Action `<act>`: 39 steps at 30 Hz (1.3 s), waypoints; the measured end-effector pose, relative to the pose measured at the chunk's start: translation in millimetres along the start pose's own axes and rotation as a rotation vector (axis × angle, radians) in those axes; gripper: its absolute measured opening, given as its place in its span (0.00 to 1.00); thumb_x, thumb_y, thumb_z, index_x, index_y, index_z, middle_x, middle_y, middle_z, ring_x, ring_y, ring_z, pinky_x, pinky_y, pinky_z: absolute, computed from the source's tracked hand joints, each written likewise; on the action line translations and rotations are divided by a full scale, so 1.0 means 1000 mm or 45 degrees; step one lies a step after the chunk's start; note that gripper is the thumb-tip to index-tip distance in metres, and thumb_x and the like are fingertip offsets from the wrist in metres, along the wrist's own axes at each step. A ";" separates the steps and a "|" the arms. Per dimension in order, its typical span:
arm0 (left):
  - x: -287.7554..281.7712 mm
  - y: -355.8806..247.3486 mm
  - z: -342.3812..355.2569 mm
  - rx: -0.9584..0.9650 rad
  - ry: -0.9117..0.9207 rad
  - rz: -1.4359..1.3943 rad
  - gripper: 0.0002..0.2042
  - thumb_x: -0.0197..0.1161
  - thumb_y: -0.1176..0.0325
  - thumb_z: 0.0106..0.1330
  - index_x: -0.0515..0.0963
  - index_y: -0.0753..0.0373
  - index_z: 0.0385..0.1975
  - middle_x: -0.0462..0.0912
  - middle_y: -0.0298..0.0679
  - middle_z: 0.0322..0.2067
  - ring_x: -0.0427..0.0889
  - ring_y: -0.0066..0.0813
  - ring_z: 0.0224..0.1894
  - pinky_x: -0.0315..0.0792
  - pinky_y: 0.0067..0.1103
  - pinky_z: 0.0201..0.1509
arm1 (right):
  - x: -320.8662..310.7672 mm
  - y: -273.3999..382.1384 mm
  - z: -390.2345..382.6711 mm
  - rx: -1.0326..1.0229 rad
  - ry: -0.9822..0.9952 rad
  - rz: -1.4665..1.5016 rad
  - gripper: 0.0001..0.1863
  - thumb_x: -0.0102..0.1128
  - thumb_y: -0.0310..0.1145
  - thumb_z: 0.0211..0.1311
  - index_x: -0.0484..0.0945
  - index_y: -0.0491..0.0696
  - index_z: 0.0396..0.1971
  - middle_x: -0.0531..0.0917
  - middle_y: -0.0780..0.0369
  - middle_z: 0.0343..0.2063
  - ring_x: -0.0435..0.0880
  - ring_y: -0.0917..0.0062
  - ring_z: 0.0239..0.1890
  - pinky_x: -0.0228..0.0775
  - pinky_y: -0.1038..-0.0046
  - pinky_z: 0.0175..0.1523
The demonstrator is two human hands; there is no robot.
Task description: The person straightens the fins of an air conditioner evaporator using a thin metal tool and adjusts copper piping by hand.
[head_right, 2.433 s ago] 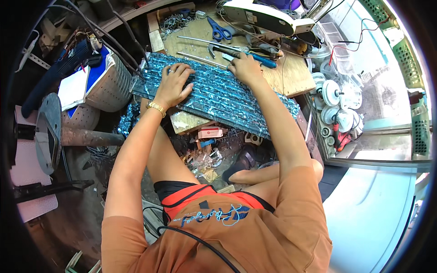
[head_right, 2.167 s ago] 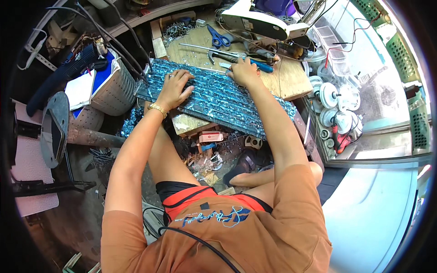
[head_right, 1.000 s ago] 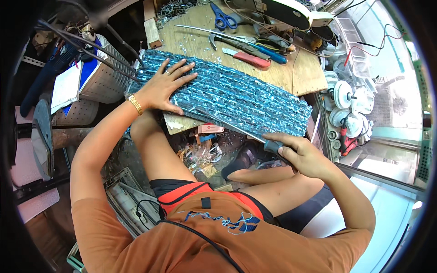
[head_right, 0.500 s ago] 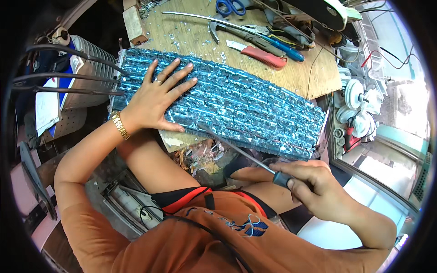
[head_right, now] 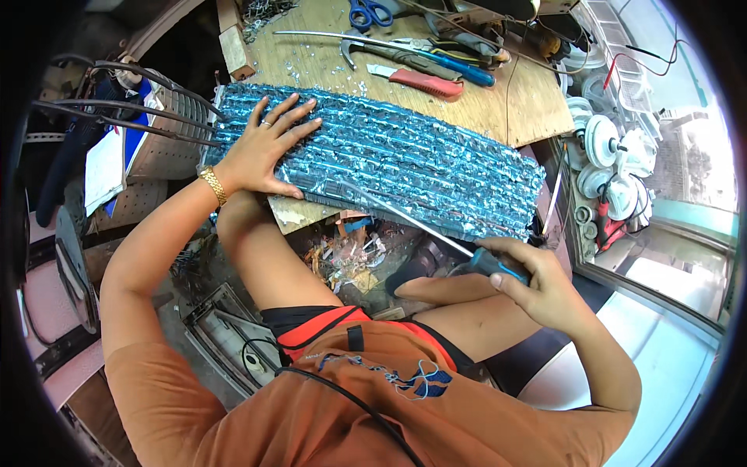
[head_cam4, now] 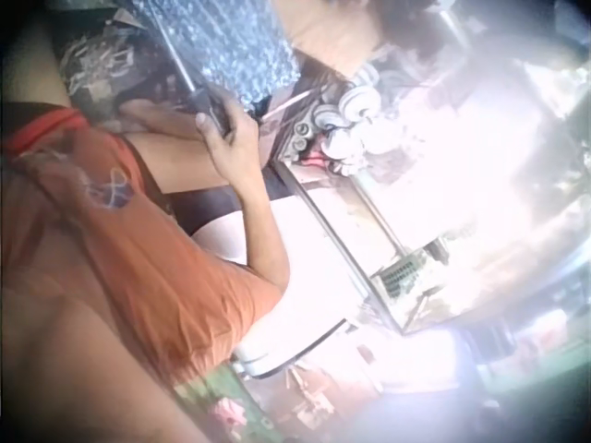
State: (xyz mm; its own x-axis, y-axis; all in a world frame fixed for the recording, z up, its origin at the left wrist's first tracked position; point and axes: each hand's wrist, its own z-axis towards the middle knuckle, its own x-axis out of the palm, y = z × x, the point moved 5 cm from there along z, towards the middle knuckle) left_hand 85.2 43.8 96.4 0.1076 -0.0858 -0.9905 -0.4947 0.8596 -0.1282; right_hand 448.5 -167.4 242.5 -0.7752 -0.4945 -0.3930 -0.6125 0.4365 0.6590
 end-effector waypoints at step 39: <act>-0.001 0.005 -0.004 -0.024 -0.169 -0.101 0.64 0.66 0.18 0.43 0.62 0.55 0.79 0.62 0.38 0.80 0.54 0.43 0.83 0.40 0.53 0.84 | -0.019 0.076 0.259 -1.012 -1.281 -1.398 0.16 0.76 0.44 0.54 0.89 0.67 0.45 0.74 0.58 0.70 0.72 0.54 0.68 0.62 0.42 0.68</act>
State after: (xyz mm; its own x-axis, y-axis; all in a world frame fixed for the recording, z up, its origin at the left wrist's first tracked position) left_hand 79.2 45.9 96.9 0.2596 -0.0845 -0.9620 -0.4960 0.8431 -0.2079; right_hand 377.2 69.9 133.8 -0.0419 0.4923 -0.8694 -0.9100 -0.3780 -0.1702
